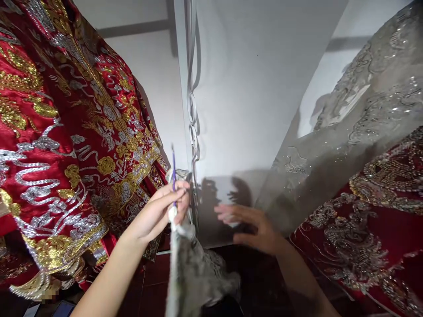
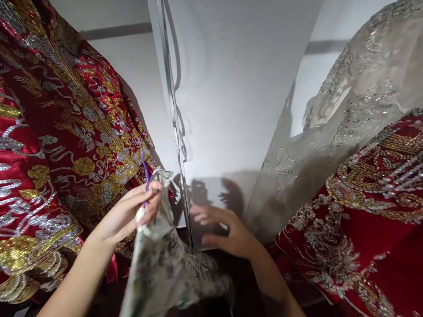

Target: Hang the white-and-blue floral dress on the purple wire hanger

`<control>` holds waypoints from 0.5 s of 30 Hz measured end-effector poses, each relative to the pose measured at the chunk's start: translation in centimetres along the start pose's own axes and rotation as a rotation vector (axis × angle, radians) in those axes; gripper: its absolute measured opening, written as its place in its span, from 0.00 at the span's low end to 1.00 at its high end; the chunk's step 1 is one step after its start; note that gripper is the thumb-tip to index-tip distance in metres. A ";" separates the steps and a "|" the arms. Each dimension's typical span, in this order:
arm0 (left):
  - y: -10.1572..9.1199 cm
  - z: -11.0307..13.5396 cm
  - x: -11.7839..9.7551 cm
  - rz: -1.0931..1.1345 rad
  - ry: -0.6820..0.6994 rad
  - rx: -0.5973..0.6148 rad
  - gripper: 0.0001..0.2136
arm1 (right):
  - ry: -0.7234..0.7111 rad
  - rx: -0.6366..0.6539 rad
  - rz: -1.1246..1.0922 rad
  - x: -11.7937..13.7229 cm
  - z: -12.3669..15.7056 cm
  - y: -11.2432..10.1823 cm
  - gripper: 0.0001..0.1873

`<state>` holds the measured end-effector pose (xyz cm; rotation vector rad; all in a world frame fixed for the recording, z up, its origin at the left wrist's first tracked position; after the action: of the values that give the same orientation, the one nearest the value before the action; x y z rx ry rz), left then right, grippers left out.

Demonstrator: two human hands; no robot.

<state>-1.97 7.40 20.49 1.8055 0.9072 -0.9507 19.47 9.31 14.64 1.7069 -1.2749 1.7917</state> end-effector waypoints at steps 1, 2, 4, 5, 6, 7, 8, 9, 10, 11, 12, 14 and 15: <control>0.2 1.1 -0.2 -0.048 -0.074 0.103 0.09 | 0.032 -0.102 0.003 -0.7 -1.1 -1.1 0.33; 0.2 2.2 -0.4 -0.114 -0.144 0.200 0.09 | 0.060 -0.221 0.025 -1.6 -2.1 -2.2 0.34; 0.0 3.6 -0.8 -0.243 -0.221 0.306 0.12 | 0.069 -0.400 0.074 -3.3 -3.9 -3.8 0.36; -0.4 3.8 -1.1 -0.287 -0.228 0.304 0.13 | 0.063 -0.435 0.085 -4.1 -4.7 -4.4 0.34; -0.9 3.6 -1.3 -0.308 -0.222 0.277 0.13 | 0.066 -0.436 0.078 -4.7 -5.5 -4.8 0.29; -1.4 3.2 -1.3 -0.308 -0.212 0.238 0.14 | 0.081 -0.410 0.048 -5.3 -6.2 -5.1 0.23; -2.1 2.6 -1.3 -0.293 -0.199 0.200 0.14 | 0.109 -0.375 -0.007 -5.8 -6.9 -5.5 0.19; -2.7 1.8 -1.3 -0.272 -0.177 0.164 0.14 | 0.138 -0.355 -0.081 -6.0 -7.5 -6.0 0.18; -3.5 0.8 -1.3 -0.248 -0.139 0.120 0.14 | 0.159 -0.356 -0.166 -5.9 -8.0 -6.6 0.19; -4.4 -0.2 -1.3 -0.225 -0.089 0.067 0.15 | 0.165 -0.372 -0.256 -5.6 -8.6 -7.2 0.20; -5.4 -1.2 -1.4 -0.212 -0.028 0.004 0.16 | 0.157 -0.399 -0.342 -5.0 -9.2 -7.8 0.20; -7.9 -2.6 -1.6 -0.296 0.103 -0.136 0.22 | 0.114 -0.453 -0.473 -3.4 -10.9 -9.0 0.20; -9.2 -2.9 -1.7 -0.405 0.164 -0.206 0.26 | 0.082 -0.485 -0.520 -2.6 -11.8 -9.6 0.20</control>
<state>-10.00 12.90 19.63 1.5687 1.4583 -0.9215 20.23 24.46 17.27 1.4875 -1.0007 1.1300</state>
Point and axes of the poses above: each hand's wrist, its own z-axis away from the middle knuckle, its own y-axis out of the palm, x = y × z, the point moved 6 cm from there along -z, towards the middle knuckle, and after that the axes turned 15 degrees about y, right-handed, at the moved point
